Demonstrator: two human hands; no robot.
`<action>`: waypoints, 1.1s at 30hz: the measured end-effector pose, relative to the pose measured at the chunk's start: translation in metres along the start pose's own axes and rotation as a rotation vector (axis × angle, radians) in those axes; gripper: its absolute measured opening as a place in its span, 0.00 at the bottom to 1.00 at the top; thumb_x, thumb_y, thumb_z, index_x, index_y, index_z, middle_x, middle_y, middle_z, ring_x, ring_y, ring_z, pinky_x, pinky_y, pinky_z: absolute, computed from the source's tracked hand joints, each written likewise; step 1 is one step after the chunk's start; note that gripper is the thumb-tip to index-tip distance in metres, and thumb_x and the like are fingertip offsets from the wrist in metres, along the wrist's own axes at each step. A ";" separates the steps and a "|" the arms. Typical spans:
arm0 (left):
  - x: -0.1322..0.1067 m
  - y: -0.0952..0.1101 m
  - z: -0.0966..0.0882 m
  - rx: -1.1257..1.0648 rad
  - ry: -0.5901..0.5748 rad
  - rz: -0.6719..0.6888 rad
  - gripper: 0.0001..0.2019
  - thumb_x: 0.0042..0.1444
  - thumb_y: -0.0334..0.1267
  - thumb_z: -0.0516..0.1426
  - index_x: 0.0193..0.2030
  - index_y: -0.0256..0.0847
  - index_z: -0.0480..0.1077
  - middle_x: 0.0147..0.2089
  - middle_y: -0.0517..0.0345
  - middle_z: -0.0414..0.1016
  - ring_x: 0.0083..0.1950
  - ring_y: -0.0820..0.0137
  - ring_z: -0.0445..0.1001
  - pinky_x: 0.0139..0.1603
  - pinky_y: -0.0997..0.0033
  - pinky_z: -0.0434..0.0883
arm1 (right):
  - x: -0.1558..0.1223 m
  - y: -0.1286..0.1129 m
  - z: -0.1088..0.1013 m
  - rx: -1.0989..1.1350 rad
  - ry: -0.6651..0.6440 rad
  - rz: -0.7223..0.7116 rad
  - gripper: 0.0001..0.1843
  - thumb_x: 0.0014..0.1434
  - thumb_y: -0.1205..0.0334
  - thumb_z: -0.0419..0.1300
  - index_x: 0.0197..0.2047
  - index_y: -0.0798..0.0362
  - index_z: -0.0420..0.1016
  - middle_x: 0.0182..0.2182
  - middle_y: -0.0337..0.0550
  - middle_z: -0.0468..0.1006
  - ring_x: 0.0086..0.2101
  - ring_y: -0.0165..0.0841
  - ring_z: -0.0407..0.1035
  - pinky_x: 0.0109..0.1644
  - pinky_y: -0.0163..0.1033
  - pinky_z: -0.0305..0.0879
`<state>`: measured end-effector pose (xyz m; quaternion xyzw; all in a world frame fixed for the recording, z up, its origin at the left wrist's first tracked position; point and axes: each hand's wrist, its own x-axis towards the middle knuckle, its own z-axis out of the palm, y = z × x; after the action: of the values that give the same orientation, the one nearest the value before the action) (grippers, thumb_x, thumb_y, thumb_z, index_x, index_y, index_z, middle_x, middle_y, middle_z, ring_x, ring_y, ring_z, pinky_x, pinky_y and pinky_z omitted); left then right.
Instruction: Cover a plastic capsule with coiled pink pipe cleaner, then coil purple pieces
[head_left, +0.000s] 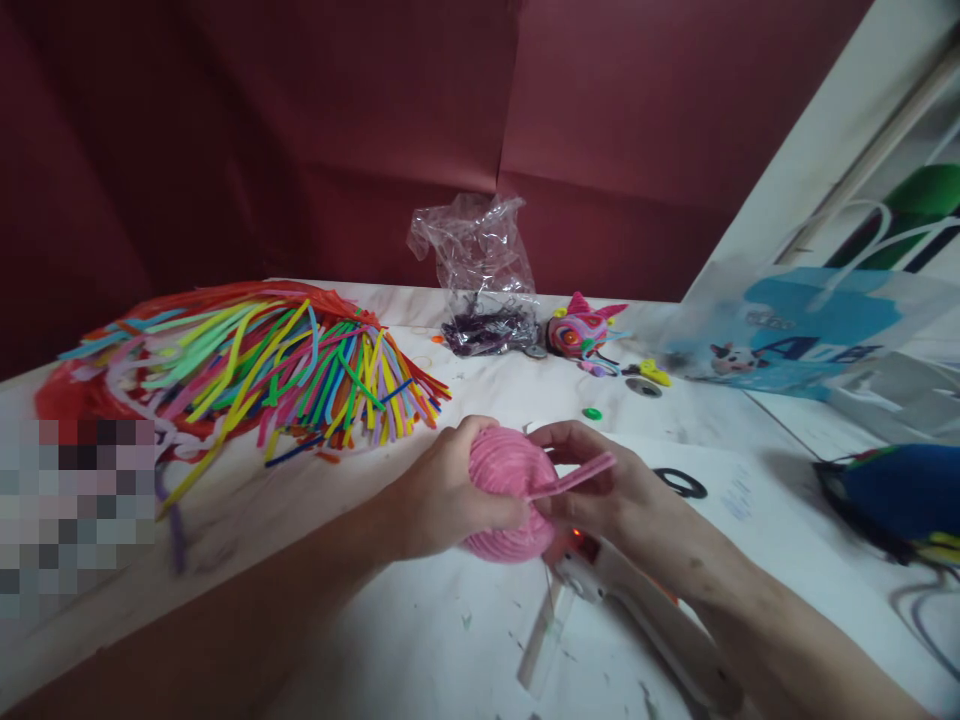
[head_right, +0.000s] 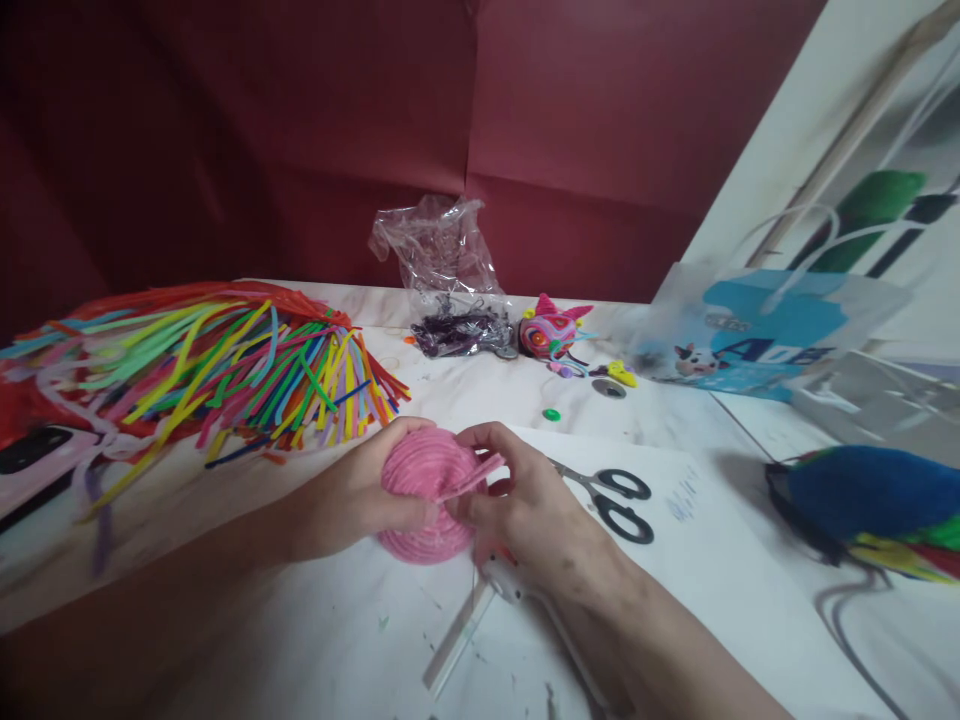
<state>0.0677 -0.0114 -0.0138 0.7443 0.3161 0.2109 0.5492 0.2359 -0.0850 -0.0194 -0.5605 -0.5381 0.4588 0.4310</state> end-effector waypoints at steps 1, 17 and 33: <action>0.000 0.000 -0.001 0.007 -0.005 0.000 0.27 0.41 0.35 0.63 0.50 0.41 0.62 0.45 0.52 0.71 0.45 0.59 0.71 0.42 0.62 0.68 | 0.000 0.000 0.000 -0.012 0.005 -0.015 0.21 0.48 0.60 0.62 0.46 0.51 0.63 0.34 0.41 0.72 0.22 0.29 0.67 0.24 0.35 0.66; 0.001 -0.003 -0.010 -0.074 -0.144 -0.009 0.32 0.43 0.37 0.63 0.55 0.40 0.55 0.49 0.49 0.69 0.50 0.58 0.69 0.47 0.60 0.67 | 0.002 0.003 0.006 -0.106 0.032 -0.147 0.23 0.49 0.64 0.60 0.51 0.52 0.66 0.40 0.44 0.75 0.37 0.37 0.70 0.35 0.38 0.68; 0.004 -0.008 -0.012 -0.229 -0.147 -0.036 0.27 0.46 0.37 0.62 0.53 0.41 0.59 0.48 0.51 0.70 0.50 0.58 0.69 0.48 0.60 0.65 | 0.006 -0.002 0.002 0.048 -0.060 -0.073 0.22 0.53 0.60 0.60 0.50 0.55 0.64 0.40 0.46 0.72 0.37 0.36 0.68 0.40 0.41 0.66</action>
<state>0.0611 0.0011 -0.0184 0.6846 0.2620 0.1806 0.6558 0.2336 -0.0791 -0.0176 -0.5160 -0.5596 0.4724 0.4444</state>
